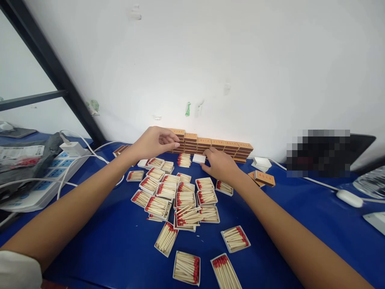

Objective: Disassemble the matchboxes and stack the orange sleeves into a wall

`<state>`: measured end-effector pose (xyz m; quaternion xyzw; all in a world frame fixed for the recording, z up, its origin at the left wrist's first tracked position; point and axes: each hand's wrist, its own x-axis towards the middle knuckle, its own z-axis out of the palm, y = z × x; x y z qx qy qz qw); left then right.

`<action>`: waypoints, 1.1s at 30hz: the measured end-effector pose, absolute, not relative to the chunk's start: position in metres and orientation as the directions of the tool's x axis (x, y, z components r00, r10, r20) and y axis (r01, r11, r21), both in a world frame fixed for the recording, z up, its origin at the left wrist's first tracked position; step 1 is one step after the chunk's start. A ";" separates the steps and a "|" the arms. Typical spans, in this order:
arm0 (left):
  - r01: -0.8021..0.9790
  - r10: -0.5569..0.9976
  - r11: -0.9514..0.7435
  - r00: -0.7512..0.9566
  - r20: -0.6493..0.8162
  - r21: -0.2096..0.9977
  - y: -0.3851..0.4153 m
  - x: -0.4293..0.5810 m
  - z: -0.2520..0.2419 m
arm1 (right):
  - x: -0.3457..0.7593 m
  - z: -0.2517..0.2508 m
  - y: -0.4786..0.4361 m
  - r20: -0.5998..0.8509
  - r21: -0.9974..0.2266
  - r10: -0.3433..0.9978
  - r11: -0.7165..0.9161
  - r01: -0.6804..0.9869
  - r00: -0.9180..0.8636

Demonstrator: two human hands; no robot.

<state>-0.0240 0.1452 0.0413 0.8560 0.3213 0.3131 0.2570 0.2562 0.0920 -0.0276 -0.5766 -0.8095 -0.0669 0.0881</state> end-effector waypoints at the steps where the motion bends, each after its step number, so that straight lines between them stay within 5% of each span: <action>1: 0.387 0.711 -0.659 0.599 0.367 0.646 0.145 -0.024 0.041 | 0.257 -0.027 0.093 0.219 -0.009 0.922 0.330 0.944 -0.321; 18: 0.388 0.697 -0.673 0.619 0.363 0.630 0.141 -0.024 0.043 | 0.265 -0.021 0.094 0.305 -0.166 0.889 0.404 0.900 -0.343; 22: 0.389 0.701 -0.669 0.613 0.365 0.633 0.138 -0.023 0.046 | 0.263 -0.009 0.088 0.329 -0.311 0.893 0.409 0.858 -0.307; 27: 0.384 0.699 -0.674 0.606 0.378 0.631 0.136 -0.025 0.053 | 0.259 -0.003 0.084 0.099 -0.566 0.937 0.330 0.756 -0.335; 33: 0.414 0.718 -0.661 0.591 0.367 0.626 0.133 -0.026 0.057 | 0.258 -0.010 0.085 0.009 -0.502 0.941 0.297 0.813 -0.338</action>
